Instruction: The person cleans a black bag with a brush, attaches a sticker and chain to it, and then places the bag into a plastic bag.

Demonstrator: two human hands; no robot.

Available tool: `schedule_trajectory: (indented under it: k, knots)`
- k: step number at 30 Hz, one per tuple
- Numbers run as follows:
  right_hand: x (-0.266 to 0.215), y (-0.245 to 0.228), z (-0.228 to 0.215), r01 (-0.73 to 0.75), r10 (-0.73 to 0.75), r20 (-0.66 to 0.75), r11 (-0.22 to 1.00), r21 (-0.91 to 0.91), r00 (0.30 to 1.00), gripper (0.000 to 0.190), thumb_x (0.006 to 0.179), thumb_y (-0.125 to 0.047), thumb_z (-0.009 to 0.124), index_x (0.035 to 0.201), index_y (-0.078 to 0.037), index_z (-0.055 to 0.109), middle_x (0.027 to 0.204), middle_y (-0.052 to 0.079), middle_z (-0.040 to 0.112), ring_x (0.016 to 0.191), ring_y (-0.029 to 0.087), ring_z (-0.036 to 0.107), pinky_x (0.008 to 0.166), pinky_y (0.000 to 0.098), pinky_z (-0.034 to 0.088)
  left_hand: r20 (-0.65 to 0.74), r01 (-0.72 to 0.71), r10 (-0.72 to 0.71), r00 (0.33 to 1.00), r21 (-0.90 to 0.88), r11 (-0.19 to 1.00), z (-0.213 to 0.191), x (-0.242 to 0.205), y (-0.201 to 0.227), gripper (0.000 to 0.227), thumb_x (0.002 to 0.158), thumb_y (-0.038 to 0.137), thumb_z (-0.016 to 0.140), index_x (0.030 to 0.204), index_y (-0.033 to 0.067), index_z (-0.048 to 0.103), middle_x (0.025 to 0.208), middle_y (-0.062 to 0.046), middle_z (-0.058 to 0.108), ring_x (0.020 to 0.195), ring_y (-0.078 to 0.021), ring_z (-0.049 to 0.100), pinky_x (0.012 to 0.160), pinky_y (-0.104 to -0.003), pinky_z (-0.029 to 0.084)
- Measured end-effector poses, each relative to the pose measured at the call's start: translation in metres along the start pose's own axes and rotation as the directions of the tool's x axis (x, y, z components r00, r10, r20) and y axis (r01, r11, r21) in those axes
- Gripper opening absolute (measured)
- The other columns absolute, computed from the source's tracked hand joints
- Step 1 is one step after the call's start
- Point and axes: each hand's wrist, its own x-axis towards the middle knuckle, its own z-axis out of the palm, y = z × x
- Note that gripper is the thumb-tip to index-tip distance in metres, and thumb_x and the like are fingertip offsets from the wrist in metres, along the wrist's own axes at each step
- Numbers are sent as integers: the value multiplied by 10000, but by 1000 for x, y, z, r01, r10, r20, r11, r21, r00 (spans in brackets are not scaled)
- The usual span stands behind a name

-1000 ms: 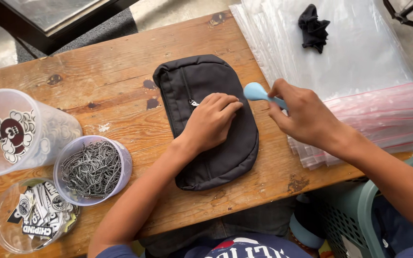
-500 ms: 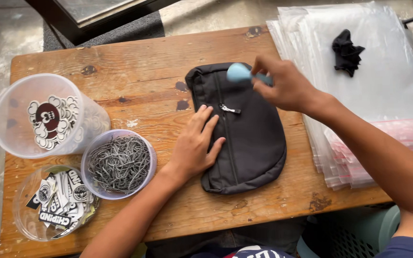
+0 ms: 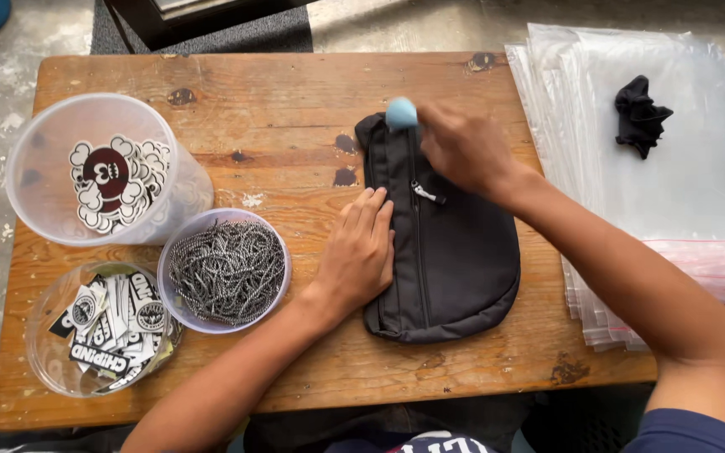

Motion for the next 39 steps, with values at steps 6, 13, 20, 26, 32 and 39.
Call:
schedule_trajectory:
  k: [6,13,20,26,32,39]
  knots:
    - [-32,-50,-25,21,-41,153,991,131,987,220,852,-194,623,1063,-143,587,858,141,695,851,410,695,693,575,525,14,141,-142,990,45,989,-10,-1,6,409,929,75,453,1311,-68,487,1369,-264,482,1340,-416,450,1106,-493,328]
    - [-127,-84,-56,-136,20,364,945,296,931,285,780,-255,685,1051,-184,635,885,83,750,901,382,710,701,569,535,6,189,-189,982,22,982,-4,-4,3,376,932,114,453,1285,-15,475,1366,-217,461,1338,-394,438,1095,-484,329]
    - [-133,-83,-129,-332,85,571,878,345,817,307,723,-133,627,1021,-142,698,711,93,753,694,322,739,657,425,585,2,165,-165,986,20,986,-5,-3,-1,388,916,139,515,1283,11,499,1336,-195,467,1303,-395,463,1055,-482,349]
    - [-171,-26,-86,216,-127,346,948,-233,929,272,759,-21,489,1025,-72,464,908,134,487,773,303,474,689,435,425,20,161,-161,987,-11,987,-13,0,-3,373,896,179,611,1238,47,540,1350,-201,519,1286,-391,484,1055,-508,391]
    - [-160,-34,-94,536,-479,299,831,-150,826,148,975,27,440,860,-63,465,1150,160,565,1004,316,565,958,452,472,-4,162,-162,987,4,987,-9,0,0,361,884,139,584,1232,57,542,1334,-197,524,1269,-385,489,1048,-510,378]
    - [-173,-12,-79,299,-307,-52,853,428,950,132,941,20,567,852,-23,479,1127,243,632,1085,397,667,945,459,563,-12,215,-218,976,-124,969,-11,0,-4,341,873,150,585,1203,64,587,1315,-179,539,1259,-370,491,1029,-492,387]
